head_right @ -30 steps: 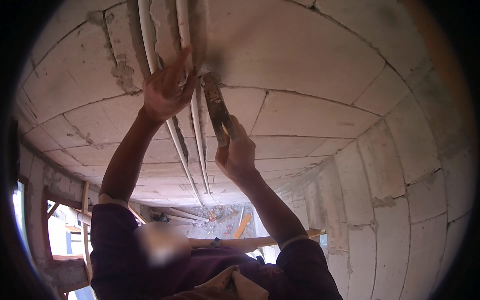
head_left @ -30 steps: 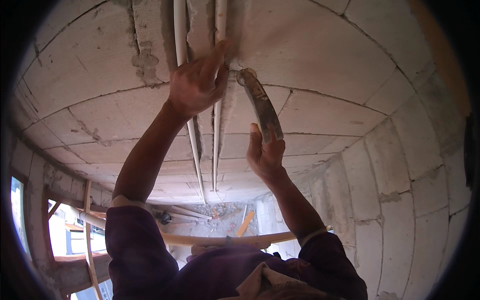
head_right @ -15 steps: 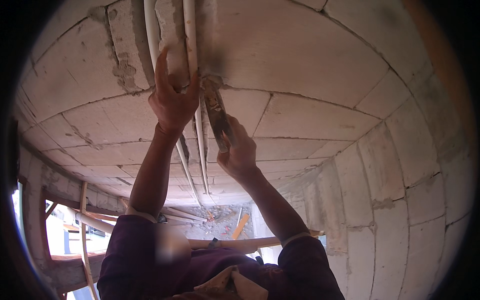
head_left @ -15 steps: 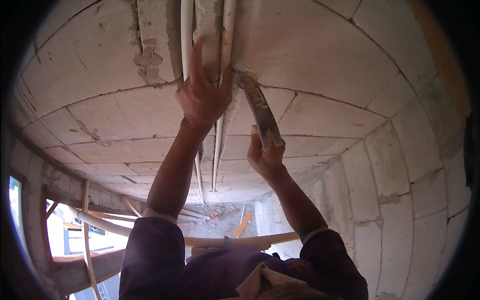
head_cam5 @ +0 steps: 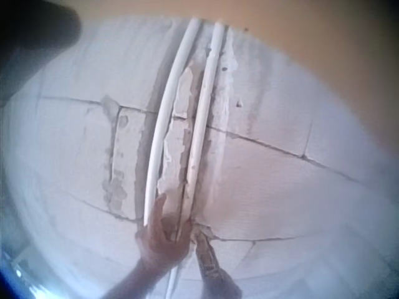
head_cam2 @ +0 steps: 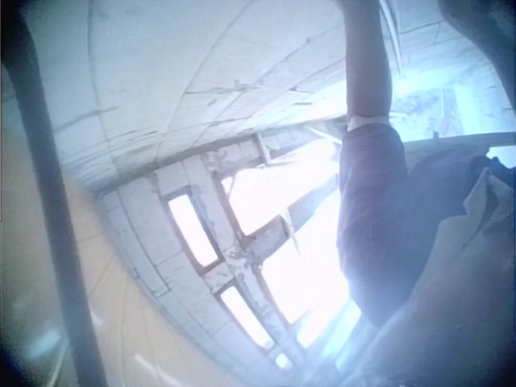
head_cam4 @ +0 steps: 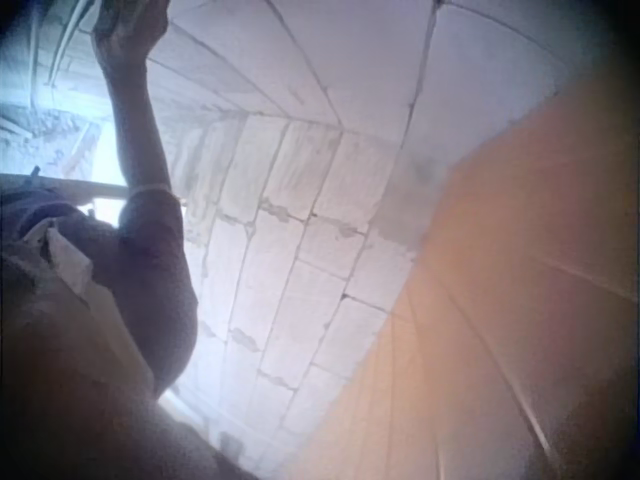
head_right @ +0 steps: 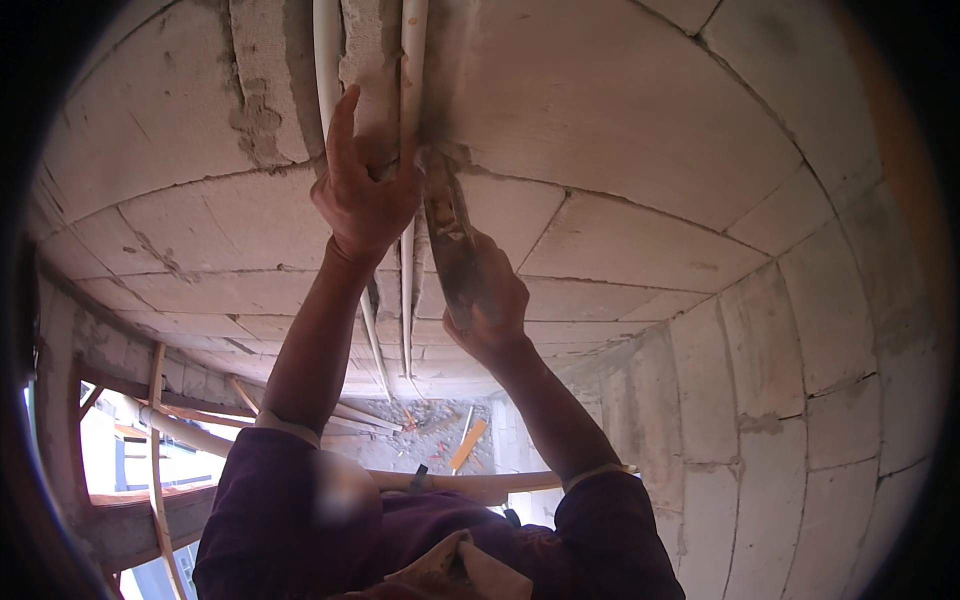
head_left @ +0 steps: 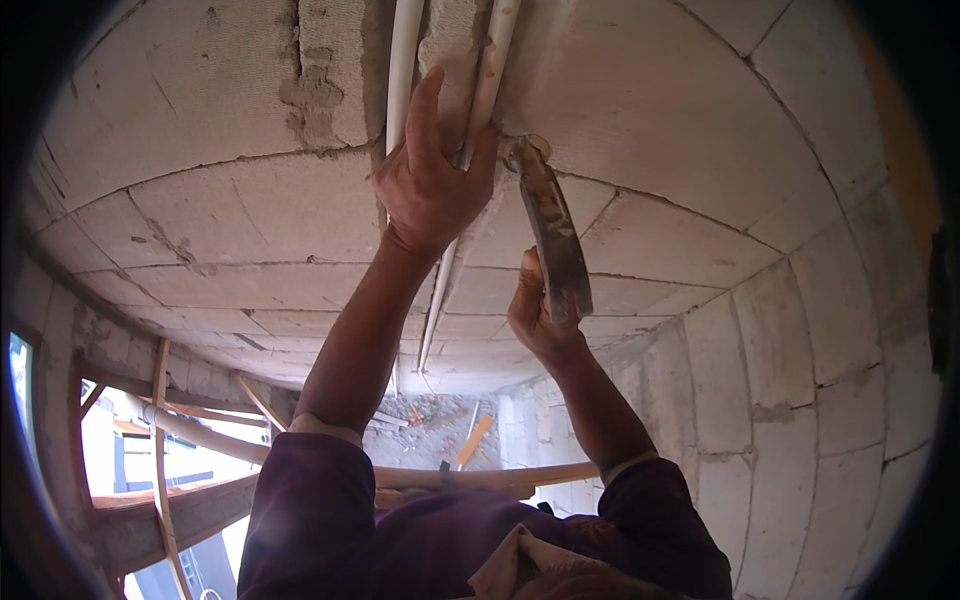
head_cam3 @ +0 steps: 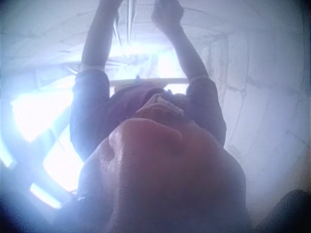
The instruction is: The person secures white pipes to a concrete ceiling using a hammer and nails. They repeatedly position the pipes, place nails, and hammer them into the ceiling surface to fasten the pipes in place.
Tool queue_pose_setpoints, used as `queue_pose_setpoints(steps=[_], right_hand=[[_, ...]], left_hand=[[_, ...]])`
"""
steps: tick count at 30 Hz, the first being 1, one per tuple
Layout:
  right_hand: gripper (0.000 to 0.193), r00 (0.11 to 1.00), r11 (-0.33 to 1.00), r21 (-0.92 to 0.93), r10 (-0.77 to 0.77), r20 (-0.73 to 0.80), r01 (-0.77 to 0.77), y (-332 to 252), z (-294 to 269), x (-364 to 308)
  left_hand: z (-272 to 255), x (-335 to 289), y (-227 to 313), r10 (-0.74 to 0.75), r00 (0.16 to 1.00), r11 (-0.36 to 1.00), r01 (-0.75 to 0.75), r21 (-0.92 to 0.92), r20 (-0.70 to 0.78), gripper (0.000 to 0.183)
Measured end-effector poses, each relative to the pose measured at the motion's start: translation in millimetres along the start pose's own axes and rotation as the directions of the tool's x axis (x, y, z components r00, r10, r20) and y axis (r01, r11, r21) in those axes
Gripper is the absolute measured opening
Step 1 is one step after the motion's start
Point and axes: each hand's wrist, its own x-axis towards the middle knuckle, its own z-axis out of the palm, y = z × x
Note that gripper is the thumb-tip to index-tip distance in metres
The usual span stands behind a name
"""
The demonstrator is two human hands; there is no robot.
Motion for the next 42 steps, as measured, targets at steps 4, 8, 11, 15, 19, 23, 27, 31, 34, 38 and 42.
queue_pose_setpoints(steps=[4,8,11,15,19,23,27,31,34,38,42], right_hand=[[0.061,0.999,0.998,-0.041,0.044,0.033,-0.042,0.1,-0.9,8.3],[0.043,0.973,0.974,-0.116,-0.206,-0.099,0.194,-1.4,-4.0,15.3],[0.032,0.990,0.968,-0.210,-0.137,0.026,0.139,-3.0,-2.7,20.1],[0.031,0.989,0.973,-0.178,-0.142,0.038,0.146,-0.3,-11.3,22.4],[0.028,0.996,0.980,-0.183,-0.087,-0.006,0.084,5.9,-5.2,22.8],[0.032,0.997,0.978,-0.196,-0.063,0.042,0.070,2.4,-7.7,27.2],[0.039,0.999,0.976,-0.211,-0.052,0.016,0.054,-2.3,-1.5,29.4],[0.051,0.999,0.995,-0.092,0.031,0.017,-0.029,-5.1,-4.5,24.5],[0.054,0.989,0.988,-0.064,0.145,0.029,-0.143,9.8,3.2,10.0],[0.051,0.997,0.996,-0.047,0.073,0.000,-0.073,-6.4,-6.5,25.7],[0.052,0.977,0.978,-0.076,0.198,0.073,-0.193,6.5,4.9,19.3]], left_hand=[[-0.3,0.5,-3.3,-0.007,1.000,1.000,0.007,0.003,0.021,0.073],[-1.6,1.8,1.5,-0.007,0.999,1.000,0.006,0.011,0.041,0.069],[-2.0,1.5,1.2,-0.003,1.000,0.999,0.002,0.035,0.025,0.068],[-1.8,4.0,2.8,-0.010,1.000,1.000,0.010,0.005,0.022,0.067],[-2.6,0.9,6.8,-0.044,0.998,0.999,0.043,0.023,0.050,0.066],[-3.4,3.9,4.1,-0.008,0.999,1.000,0.007,0.029,0.034,0.066],[-5.1,5.7,5.3,-0.017,0.998,0.999,0.014,0.036,0.063,0.066],[-3.3,4.1,1.7,-0.015,0.999,0.999,0.014,0.030,0.046,0.066],[-3.2,1.9,5.9,-0.017,0.998,1.000,0.015,0.027,0.063,0.067],[-0.3,2.3,0.3,-0.004,0.999,1.000,0.003,0.018,0.043,0.067],[-3.9,3.6,4.6,-0.050,0.993,0.997,0.044,0.058,0.107,0.068]])
